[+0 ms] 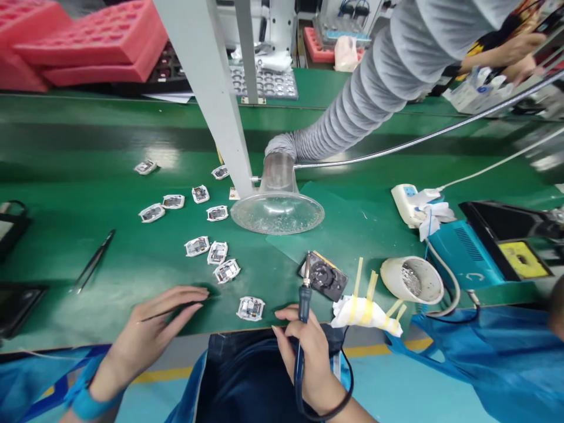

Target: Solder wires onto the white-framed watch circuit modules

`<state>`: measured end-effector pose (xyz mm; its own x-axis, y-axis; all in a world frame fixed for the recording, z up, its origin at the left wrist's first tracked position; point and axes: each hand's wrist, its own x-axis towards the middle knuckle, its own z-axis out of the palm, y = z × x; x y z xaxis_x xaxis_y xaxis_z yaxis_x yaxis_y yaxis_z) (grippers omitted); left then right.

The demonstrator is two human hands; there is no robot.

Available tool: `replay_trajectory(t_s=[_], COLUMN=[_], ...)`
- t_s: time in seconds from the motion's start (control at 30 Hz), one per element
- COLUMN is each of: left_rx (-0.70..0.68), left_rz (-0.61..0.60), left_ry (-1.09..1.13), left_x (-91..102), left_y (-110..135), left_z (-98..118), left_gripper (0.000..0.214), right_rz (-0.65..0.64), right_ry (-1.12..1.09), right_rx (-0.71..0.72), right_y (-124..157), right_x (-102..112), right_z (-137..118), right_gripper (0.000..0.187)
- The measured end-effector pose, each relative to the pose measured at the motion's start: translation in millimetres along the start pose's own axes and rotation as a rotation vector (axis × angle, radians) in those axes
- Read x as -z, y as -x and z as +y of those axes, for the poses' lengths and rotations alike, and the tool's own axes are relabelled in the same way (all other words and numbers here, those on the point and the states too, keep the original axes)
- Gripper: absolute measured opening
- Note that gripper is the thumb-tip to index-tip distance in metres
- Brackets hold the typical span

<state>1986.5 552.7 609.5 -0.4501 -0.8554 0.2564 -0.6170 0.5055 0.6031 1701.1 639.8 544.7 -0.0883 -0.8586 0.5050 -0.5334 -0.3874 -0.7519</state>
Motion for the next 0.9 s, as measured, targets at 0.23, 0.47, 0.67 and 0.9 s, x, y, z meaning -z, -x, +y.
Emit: replay_trajectory(t_s=[0.23, 0.47, 0.67, 0.9], left_rx=[0.346, 0.509, 0.501, 0.396], left_rz=[0.02, 0.067, 0.037, 0.059], left_ry=[-0.393, -0.64, -0.675, -0.692], left_x=[21.5, 3.9, 5.8, 39.8], left_y=[-120.9, -256.6, -265.2, -155.1], left_z=[-24.5, -66.7, -66.9, -40.9], left_gripper=[0.039, 0.032, 0.033, 0.015], right_rz=[0.012, 0.068, 0.136, 0.068], right_ry=[0.027, 0.049, 0.078, 0.041], right_rx=[0.023, 0.052, 0.007, -0.016], right_y=[6.1, 16.9, 19.9, 19.1], right_x=[0.1, -3.2, -2.2, 3.1], right_z=[3.3, 6.2, 7.0, 5.1], right_gripper=[0.023, 0.023, 0.022, 0.021])
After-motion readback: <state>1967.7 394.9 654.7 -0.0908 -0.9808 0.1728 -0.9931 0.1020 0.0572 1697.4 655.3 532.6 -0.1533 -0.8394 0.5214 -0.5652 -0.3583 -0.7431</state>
